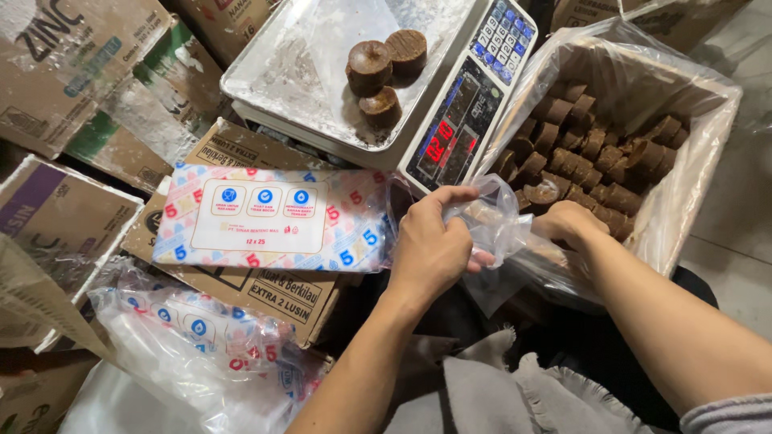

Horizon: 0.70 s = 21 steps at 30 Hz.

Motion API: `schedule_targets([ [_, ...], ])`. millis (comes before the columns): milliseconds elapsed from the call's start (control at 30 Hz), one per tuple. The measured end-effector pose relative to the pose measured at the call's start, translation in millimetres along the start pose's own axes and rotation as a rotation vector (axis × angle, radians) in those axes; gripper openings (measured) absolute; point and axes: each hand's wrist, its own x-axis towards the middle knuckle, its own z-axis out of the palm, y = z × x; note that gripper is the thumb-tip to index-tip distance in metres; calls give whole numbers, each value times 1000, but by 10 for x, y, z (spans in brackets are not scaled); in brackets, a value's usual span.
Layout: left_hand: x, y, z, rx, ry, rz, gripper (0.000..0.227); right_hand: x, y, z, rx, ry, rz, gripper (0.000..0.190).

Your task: The person weighs cylindrical brown food items on a digital scale, then places them into small plastic bags and ties them. The process is repeated multiple times with items taken from a nearby container.

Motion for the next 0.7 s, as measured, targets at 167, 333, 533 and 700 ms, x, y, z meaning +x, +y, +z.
schedule_targets([
  [167,1,-10,-11,-13,-1,6,49,-141,38,-85,98,39,-19,96],
  [333,53,-28,20,-39,6,9,51,-107,341,-548,679,-105,-262,50],
  [533,101,-16,21,-61,0,34,51,-187,529,-1031,1122,-282,-291,23],
  [700,108,-22,-27,-55,7,36,51,-311,461,-1189,730,-102,-391,25],
])
